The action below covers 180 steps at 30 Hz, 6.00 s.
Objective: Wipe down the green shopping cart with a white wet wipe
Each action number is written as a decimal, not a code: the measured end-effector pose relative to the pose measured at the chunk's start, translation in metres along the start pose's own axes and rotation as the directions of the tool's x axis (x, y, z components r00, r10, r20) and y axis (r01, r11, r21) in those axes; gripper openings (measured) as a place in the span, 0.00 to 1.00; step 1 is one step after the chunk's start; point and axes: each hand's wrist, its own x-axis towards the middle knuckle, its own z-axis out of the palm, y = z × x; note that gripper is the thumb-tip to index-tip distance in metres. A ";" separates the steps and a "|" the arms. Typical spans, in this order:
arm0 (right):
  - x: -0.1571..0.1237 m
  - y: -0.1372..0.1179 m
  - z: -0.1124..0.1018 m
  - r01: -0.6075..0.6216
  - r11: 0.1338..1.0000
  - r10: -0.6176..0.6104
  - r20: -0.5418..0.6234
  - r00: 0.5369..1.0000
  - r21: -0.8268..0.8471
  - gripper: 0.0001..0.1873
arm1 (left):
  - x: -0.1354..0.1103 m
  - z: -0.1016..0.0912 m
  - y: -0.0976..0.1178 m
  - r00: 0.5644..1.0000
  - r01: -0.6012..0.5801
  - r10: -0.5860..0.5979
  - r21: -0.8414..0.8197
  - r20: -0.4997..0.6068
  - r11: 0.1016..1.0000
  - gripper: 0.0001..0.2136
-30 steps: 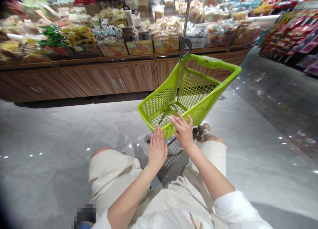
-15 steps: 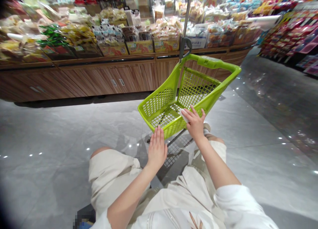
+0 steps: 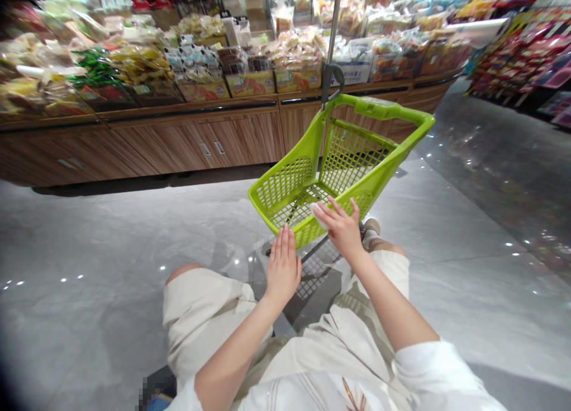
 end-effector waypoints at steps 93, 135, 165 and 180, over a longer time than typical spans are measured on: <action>-0.011 -0.069 0.015 0.034 0.993 -0.034 -0.008 0.999 0.113 0.39 | 0.000 0.004 0.006 0.999 0.029 -0.029 -0.010 -0.016 1.000 0.37; -0.005 -0.054 0.012 0.080 0.994 -0.079 -0.012 0.997 0.074 0.38 | 0.000 0.003 0.002 0.999 0.030 -0.030 0.015 -0.018 0.999 0.37; 0.003 -0.004 0.015 -0.190 0.981 0.193 -0.165 0.967 0.033 0.37 | 0.001 0.001 0.005 0.999 0.038 -0.040 -0.043 -0.036 0.998 0.34; 0.005 0.022 0.016 -0.173 0.985 0.175 -0.176 0.969 0.026 0.35 | 0.001 -0.001 0.003 0.999 0.024 -0.024 -0.003 -0.028 1.000 0.33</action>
